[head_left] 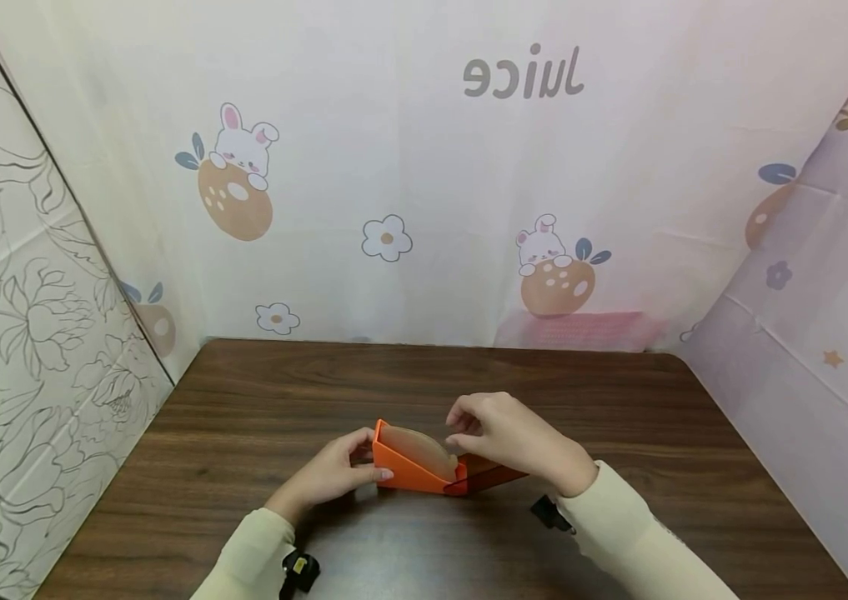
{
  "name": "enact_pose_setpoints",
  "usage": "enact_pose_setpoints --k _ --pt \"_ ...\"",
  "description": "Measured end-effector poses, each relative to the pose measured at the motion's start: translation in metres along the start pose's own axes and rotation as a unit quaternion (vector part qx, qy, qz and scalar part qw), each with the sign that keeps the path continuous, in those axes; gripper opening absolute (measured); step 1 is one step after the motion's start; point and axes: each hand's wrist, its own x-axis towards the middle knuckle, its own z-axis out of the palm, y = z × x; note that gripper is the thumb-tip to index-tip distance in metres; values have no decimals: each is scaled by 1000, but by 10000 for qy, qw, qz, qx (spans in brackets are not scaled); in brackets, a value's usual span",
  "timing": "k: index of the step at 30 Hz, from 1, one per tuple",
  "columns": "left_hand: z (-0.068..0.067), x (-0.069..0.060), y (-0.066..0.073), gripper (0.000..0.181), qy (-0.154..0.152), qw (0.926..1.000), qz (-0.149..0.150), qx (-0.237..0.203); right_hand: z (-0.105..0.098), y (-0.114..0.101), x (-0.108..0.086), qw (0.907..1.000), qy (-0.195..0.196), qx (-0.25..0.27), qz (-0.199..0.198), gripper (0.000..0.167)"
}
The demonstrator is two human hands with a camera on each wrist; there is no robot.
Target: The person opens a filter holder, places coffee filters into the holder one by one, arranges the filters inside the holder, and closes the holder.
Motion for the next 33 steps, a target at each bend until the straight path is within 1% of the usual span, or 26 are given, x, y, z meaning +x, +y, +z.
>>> enact_pose_setpoints --k 7,10,13,17,23,29,33 --pt "1 -1 0 33 41 10000 -44 67 -13 6 -12 9998 47 -28 185 16" --pt "1 -1 0 33 48 9999 -57 77 -17 9 -18 9998 71 12 180 16" --pt "2 -1 0 33 57 9999 -55 82 -20 14 -23 9998 100 4 195 16" --pt "3 -1 0 33 61 9999 -49 76 -25 22 -32 9993 121 116 346 18" --pt "4 -1 -1 34 48 9999 -61 71 -35 31 -51 9968 213 384 663 28" --pt "6 -1 -1 35 73 9999 -71 127 -40 34 -66 9960 284 233 818 36" --pt "7 -3 0 34 81 9999 -54 133 -41 36 -75 9953 220 231 913 43"
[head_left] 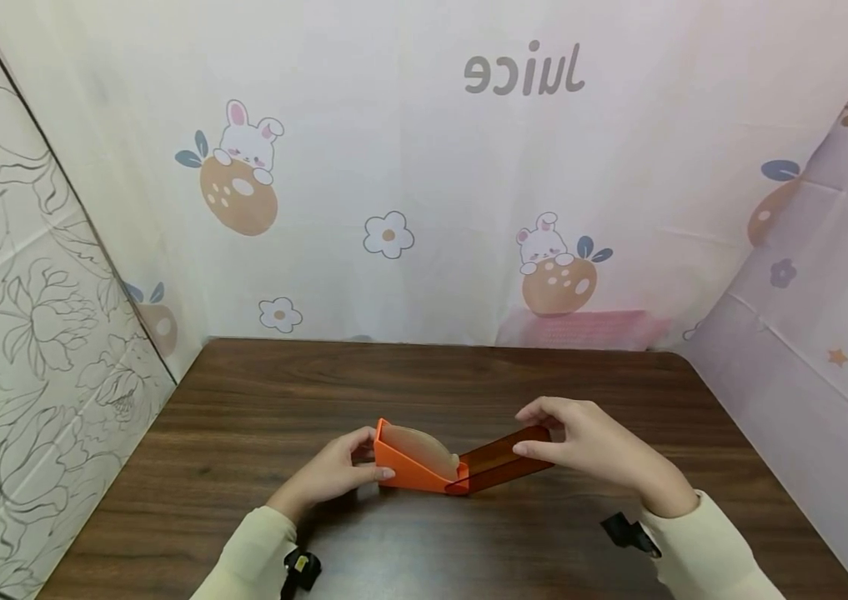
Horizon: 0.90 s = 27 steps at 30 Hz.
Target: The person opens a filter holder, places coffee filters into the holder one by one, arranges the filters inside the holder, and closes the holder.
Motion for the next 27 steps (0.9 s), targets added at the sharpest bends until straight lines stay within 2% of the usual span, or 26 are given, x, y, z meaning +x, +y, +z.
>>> enact_pose_setpoints --k 7,17,27 --pt "-3 0 1 34 -86 9999 38 -109 -2 5 -10 9983 -282 506 20 53" --pt "-8 2 0 34 -138 9998 -126 -80 2 15 -17 9999 -170 11 24 51" --pt "-13 3 0 33 -145 9998 -94 -41 8 18 -18 9992 -175 360 22 44"
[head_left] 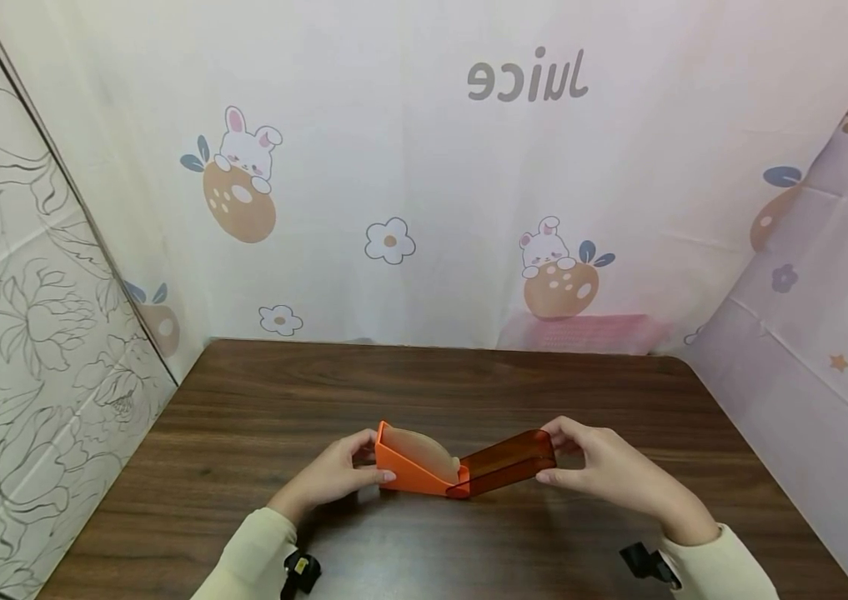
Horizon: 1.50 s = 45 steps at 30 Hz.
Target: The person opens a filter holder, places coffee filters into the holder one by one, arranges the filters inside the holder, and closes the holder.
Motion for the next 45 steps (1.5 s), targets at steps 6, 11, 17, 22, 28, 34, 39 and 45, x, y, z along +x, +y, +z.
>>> enact_pose_setpoints --k 6,11,17,22,28,34,39,45 --pt "1 0 1 34 19 10000 -12 38 1 -1 0 10000 36 23 1 43" --pt "1 -1 0 34 28 10000 -5 32 1 -2 1 9999 13 131 -44 40" --pt "1 -2 0 33 19 10000 44 12 3 -4 2 9998 27 190 -85 38" --pt "1 -2 0 32 9 9999 116 -3 4 -6 6 9997 95 122 -165 36" --pt "1 -3 2 32 23 9997 232 71 6 -8 11 9994 174 113 -276 36" --pt "2 -4 5 32 20 9998 206 42 8 -12 15 9992 208 160 -304 35" --pt "2 -4 5 33 8 9999 161 18 10 -17 20 9988 282 138 -371 37" --pt "1 -3 3 32 12 9999 149 62 15 -22 28 9983 350 214 -425 38"
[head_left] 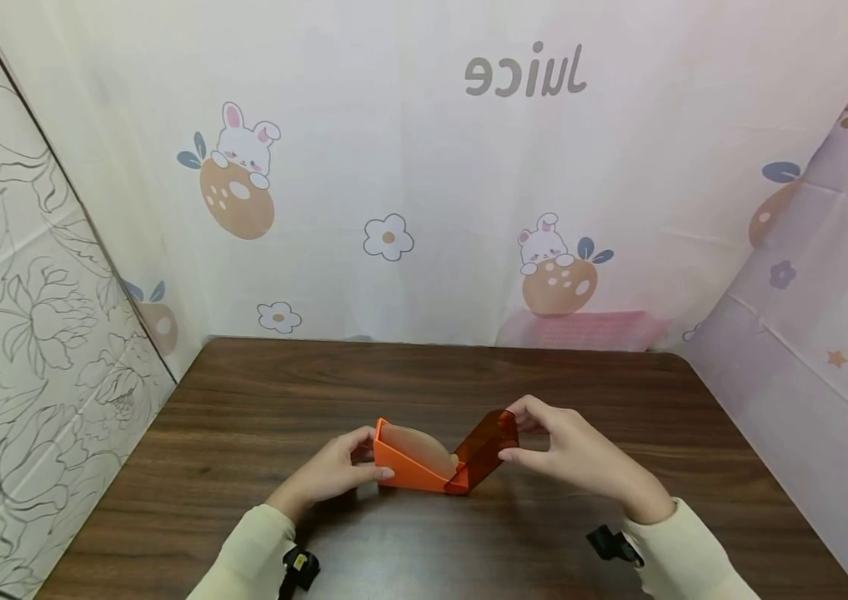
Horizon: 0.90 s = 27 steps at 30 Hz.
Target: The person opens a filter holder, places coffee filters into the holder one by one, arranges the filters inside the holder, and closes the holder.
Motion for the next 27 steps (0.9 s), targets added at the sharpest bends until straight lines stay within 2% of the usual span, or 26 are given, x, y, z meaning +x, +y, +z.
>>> enact_pose_setpoints --k 8,27 --pt "0 0 1 33 4 10000 -19 -30 8 -3 9 9992 69 178 -365 37" --pt "1 2 -3 33 -6 10000 -33 -69 38 -21 34 9959 223 566 -663 42"
